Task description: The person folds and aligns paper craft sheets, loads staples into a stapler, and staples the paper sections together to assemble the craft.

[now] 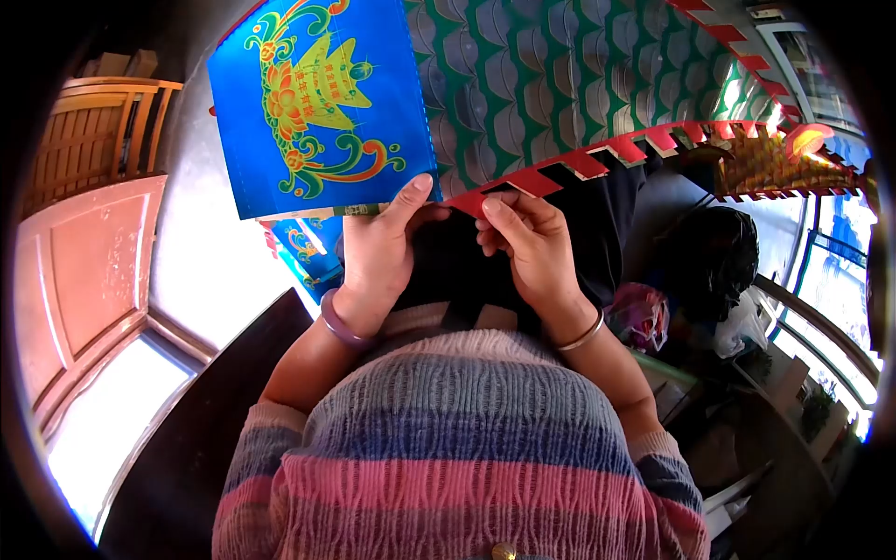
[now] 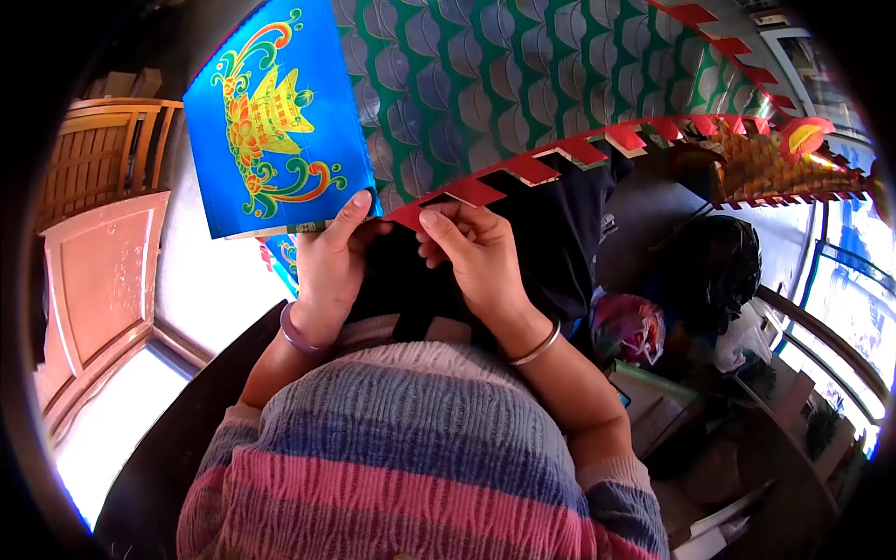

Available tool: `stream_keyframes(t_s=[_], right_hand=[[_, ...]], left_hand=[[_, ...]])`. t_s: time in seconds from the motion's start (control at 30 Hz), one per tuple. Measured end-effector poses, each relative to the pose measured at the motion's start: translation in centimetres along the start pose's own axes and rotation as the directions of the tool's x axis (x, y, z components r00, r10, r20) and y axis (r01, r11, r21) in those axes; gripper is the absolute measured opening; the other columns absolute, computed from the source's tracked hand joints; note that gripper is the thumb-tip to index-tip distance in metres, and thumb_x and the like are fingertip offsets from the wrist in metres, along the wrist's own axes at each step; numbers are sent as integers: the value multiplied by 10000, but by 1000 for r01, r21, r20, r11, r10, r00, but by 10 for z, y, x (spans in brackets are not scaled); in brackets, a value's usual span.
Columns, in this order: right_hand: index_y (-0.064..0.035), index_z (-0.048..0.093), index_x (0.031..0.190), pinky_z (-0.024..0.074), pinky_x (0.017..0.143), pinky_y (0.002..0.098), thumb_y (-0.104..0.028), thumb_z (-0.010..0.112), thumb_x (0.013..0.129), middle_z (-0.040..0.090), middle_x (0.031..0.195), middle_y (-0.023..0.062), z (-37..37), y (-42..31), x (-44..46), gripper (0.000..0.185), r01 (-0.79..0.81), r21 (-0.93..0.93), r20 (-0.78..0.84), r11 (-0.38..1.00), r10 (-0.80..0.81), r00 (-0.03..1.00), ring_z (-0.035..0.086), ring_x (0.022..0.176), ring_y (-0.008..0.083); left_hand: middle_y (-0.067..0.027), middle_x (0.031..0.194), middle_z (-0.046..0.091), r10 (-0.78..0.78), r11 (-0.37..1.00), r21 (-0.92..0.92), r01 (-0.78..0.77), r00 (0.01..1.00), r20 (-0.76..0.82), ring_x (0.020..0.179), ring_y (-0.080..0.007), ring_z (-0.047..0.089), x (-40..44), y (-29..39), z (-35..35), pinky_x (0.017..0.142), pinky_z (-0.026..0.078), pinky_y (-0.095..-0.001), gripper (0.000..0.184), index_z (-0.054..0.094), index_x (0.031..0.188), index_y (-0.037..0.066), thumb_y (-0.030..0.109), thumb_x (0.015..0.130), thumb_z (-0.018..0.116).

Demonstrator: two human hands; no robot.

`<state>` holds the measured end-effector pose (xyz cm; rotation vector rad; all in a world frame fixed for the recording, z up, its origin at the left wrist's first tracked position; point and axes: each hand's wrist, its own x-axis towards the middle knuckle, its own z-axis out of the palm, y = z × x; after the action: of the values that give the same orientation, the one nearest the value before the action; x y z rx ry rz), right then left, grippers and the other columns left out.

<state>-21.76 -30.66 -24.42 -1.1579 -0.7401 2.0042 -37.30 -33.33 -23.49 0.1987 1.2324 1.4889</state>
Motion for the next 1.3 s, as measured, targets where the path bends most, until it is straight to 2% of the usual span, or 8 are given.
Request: stream_keyframes(t_s=[0.03,0.23,0.6,0.7,1.2,1.3], right_hand=[[0,618,899,464,543,210,-118,622,830,612,735,34,3,0,0,137,6,30,-18,1000,-6,1000,582,627,99],[4,620,896,463,547,213,-81,641,810,617,753,31,4,8,1,124,51,97,-32,994,-48,998,577,633,95],[3,626,883,454,540,206,-94,636,817,614,740,26,4,10,3,118,69,87,-34,994,-67,997,569,627,89],[3,626,877,452,538,205,-98,630,823,610,732,26,3,10,3,115,68,87,-28,994,-66,997,568,626,88],[4,632,864,449,522,202,-95,622,828,610,714,32,3,8,4,106,89,85,-50,992,-85,995,565,607,89],[2,634,855,447,515,201,-100,626,826,610,708,32,2,6,4,106,89,75,-48,993,-86,995,563,594,88]], left_hand=[[-48,913,564,7,1000,-5,-7,1000,-4,796,-162,573,0,0,0,610,531,-299,308,494,1056,34,36,789,648],[-57,906,564,5,1000,-12,-5,1000,-17,760,-171,580,-2,-2,0,602,528,-302,302,497,1047,24,77,794,653],[-68,890,572,6,1000,8,-6,1000,-31,735,-189,596,-2,-4,0,597,523,-301,317,498,1048,21,105,790,664],[-31,892,585,13,999,46,-11,999,-39,738,-173,598,-2,-5,1,604,500,-292,251,525,1031,62,122,815,636],[-46,909,598,35,999,41,-34,999,-38,749,-180,604,-2,-7,3,610,503,-295,270,527,1038,46,123,807,644],[-65,863,601,13,998,55,-13,1000,-3,728,-174,603,-5,-9,4,604,517,-290,214,553,968,12,46,784,655]])
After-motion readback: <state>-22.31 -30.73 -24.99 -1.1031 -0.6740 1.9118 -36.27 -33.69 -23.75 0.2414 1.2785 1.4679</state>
